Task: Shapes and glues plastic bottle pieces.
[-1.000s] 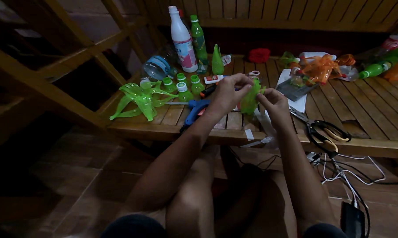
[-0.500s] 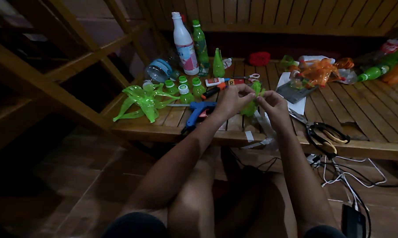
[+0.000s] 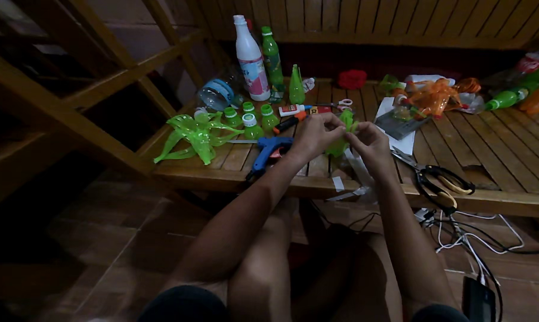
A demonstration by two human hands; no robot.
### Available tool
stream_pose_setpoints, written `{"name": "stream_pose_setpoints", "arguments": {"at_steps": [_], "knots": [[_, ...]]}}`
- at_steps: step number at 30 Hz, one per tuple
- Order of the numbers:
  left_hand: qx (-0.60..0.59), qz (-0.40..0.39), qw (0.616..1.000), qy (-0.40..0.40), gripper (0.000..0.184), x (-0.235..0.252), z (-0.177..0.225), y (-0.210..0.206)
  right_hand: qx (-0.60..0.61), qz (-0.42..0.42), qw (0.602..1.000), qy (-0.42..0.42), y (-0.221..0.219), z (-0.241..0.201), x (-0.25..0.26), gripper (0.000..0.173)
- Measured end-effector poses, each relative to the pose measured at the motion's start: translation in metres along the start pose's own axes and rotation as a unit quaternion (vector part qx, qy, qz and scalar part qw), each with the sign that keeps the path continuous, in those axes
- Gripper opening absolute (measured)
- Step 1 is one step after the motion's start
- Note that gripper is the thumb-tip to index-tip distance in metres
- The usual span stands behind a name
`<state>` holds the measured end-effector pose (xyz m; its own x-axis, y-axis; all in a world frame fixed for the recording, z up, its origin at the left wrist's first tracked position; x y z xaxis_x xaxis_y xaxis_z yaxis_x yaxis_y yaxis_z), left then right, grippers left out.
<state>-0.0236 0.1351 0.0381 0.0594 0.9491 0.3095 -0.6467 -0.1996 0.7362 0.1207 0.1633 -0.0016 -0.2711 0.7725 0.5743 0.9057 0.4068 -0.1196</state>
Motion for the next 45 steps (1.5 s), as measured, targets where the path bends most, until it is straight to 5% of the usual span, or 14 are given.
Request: {"name": "stream_pose_setpoints", "arguments": {"at_steps": [19, 45], "knots": [[0.070, -0.085, 0.994, -0.001, 0.017, 0.000, -0.001, -0.003, 0.054, 0.017, 0.998, -0.034, 0.005, 0.007, 0.002, 0.013], [0.078, -0.017, 0.997, 0.009, 0.017, -0.003, 0.012, -0.003, 0.060, 0.029, 0.997, -0.045, 0.004, 0.006, 0.002, 0.006]]}}
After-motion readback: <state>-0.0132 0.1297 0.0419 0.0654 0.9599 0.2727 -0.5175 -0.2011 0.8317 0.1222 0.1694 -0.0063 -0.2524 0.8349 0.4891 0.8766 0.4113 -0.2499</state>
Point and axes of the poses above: each hand's wrist, its own x-axis towards the middle knuckle, its own y-axis out of the back of the hand, z = x × y, the point moved 8 cm from there along x, towards the middle knuckle, and after that the axes turned 15 degrees about x, right-handed, at the moved point
